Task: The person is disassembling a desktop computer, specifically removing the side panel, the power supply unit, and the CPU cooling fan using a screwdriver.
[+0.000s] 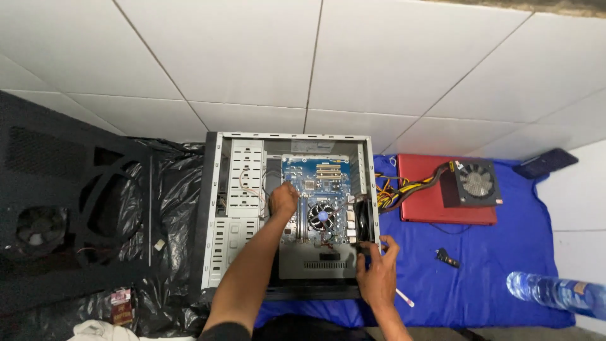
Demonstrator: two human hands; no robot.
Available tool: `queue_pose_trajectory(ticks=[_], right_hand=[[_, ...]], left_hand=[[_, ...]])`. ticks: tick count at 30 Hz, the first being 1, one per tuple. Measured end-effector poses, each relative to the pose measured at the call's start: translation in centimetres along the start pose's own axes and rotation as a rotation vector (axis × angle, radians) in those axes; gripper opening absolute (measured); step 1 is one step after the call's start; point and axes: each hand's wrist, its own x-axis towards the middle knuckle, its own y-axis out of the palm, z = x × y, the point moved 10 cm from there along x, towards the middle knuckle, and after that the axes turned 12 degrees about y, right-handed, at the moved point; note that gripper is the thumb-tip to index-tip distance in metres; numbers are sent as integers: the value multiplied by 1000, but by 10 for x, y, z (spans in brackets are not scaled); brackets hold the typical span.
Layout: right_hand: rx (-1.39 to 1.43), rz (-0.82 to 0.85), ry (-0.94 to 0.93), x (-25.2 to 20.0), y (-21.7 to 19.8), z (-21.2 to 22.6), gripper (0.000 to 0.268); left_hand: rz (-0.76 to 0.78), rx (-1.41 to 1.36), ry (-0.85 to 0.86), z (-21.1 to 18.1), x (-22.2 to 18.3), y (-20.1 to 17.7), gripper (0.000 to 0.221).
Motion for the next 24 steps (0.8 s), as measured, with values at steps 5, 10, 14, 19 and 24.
queue_pose_trajectory(ticks=[5,10,14,19,24], right_hand=[[-4,-12,-5,2,1,0,31],[-33,81,143,9,18,-22,19],[-68,79,148,10,22,-24,16],[-95,139,218,10,27,-29,14],[-83,107,193,9,25,-29,15]], left_hand=[[66,154,-5,-9,44,8,5],[317,371,-10,-1,70,31,32],[336,309,22,5,71,27,32],[227,345,111,13,81,33,40],[181,319,128,-6,68,19,33]])
